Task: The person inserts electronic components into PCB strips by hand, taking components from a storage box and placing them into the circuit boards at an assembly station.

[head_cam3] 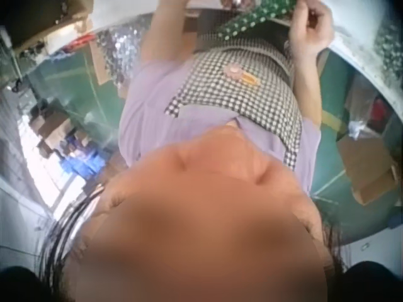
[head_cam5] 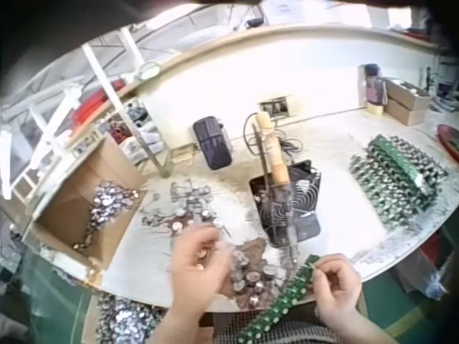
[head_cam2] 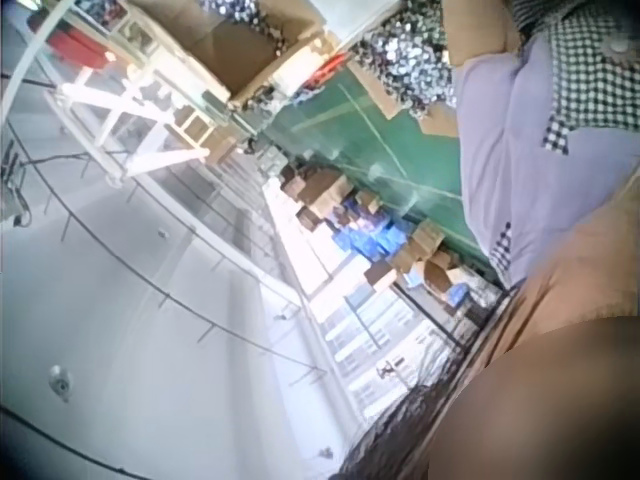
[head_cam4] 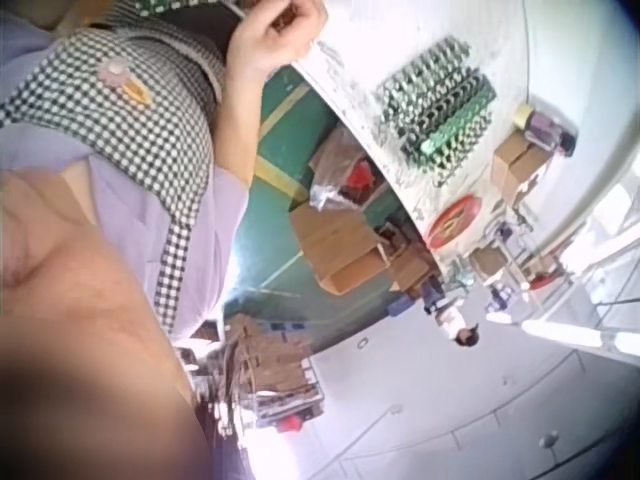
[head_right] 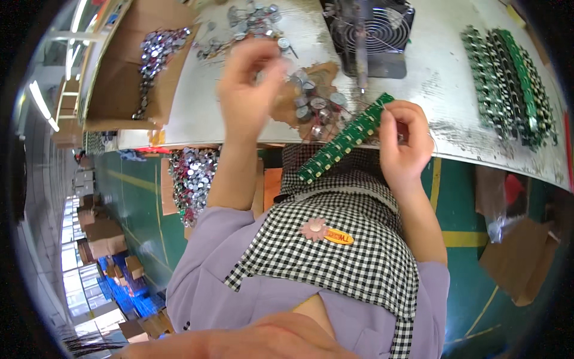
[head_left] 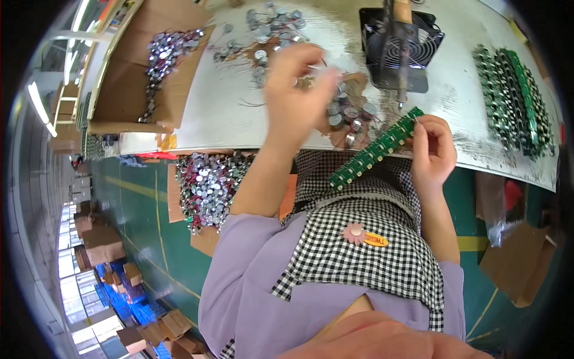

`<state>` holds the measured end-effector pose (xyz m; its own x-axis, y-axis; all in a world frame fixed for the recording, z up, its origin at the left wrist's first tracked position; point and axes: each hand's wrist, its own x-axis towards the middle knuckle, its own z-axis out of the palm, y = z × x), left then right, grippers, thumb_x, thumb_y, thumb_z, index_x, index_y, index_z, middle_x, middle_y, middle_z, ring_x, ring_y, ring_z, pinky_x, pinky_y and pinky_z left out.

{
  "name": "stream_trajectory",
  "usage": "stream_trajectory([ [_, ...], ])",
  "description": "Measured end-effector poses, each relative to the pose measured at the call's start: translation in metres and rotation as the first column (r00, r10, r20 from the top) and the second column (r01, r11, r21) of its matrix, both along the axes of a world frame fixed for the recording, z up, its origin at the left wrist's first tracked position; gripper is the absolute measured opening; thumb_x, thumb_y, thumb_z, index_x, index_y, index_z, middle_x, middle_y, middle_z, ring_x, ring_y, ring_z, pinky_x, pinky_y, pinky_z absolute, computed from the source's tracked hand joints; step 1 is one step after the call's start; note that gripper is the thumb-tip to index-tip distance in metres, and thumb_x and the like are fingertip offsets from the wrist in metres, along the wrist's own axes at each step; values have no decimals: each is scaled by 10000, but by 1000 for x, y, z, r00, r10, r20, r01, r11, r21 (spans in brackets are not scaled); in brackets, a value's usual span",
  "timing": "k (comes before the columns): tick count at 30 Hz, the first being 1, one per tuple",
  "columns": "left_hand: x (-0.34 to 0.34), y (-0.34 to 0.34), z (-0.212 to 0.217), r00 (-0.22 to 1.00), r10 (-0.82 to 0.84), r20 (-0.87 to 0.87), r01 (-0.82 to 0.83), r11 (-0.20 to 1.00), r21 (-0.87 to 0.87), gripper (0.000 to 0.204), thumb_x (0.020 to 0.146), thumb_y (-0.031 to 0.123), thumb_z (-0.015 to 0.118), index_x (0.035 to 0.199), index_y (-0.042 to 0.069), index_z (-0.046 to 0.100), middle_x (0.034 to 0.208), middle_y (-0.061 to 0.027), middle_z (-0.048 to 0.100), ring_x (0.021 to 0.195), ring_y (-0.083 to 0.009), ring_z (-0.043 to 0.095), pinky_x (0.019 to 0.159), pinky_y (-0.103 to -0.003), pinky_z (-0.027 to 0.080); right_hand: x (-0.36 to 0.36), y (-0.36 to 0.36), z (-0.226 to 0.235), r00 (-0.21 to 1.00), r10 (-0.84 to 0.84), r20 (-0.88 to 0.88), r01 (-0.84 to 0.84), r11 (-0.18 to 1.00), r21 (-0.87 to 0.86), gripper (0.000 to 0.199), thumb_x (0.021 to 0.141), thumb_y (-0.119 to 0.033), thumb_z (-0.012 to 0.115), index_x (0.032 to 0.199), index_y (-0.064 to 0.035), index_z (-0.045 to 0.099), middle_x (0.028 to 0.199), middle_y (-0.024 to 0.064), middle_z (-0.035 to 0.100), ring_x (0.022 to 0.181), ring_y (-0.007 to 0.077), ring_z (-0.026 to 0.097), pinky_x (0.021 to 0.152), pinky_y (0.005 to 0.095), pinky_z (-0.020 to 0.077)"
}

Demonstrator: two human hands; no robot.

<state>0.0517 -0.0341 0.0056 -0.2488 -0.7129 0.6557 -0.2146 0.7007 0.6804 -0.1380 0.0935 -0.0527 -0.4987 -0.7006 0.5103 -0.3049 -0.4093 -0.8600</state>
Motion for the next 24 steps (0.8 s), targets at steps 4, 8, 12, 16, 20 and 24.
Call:
stream_trajectory([
  [4,55,2,27,906,302,-297,-334,940,-64,131,816,14,671,936,20,622,860,0,563,703,-63,481,643,-208,421,-7,0,-5,1000,-1,21,0,999,43,37,873,32,567,863,45,534,959,114,599,663,71,546,560,180,451],
  [8,107,1,15,805,423,417,-343,904,-255,149,782,26,666,923,74,660,854,-63,592,698,-190,550,649,-282,460,-5,-2,-4,1000,23,16,-23,1000,2,36,873,36,564,860,45,532,960,114,594,659,66,532,566,180,445],
  [12,102,-7,-12,667,254,701,-93,961,-260,357,671,8,653,1001,141,686,907,-93,563,849,-269,543,720,-364,468,-7,-3,-7,1000,28,1,-28,1000,-6,34,869,46,561,859,42,529,963,115,587,653,62,513,566,180,431],
  [16,85,-21,-28,734,104,671,152,938,-311,344,645,13,652,976,105,680,903,-74,571,834,-255,537,711,-372,466,-5,-4,-7,999,32,23,-32,999,-11,37,866,50,562,854,40,528,965,113,583,654,59,506,562,179,424],
  [20,64,-29,-33,758,110,643,232,876,-423,275,688,5,682,960,43,662,886,-76,591,836,-263,550,676,-346,474,-5,-4,-9,999,33,15,-32,999,-9,42,861,50,566,846,34,530,960,109,584,654,55,501,562,175,423],
  [24,50,-31,-43,870,122,478,94,910,-404,188,795,17,632,983,16,636,883,-70,627,819,-218,574,714,-321,474,-4,-4,-8,1000,19,-2,-19,1000,2,49,851,52,574,838,30,533,949,111,589,655,65,505,569,184,428],
])
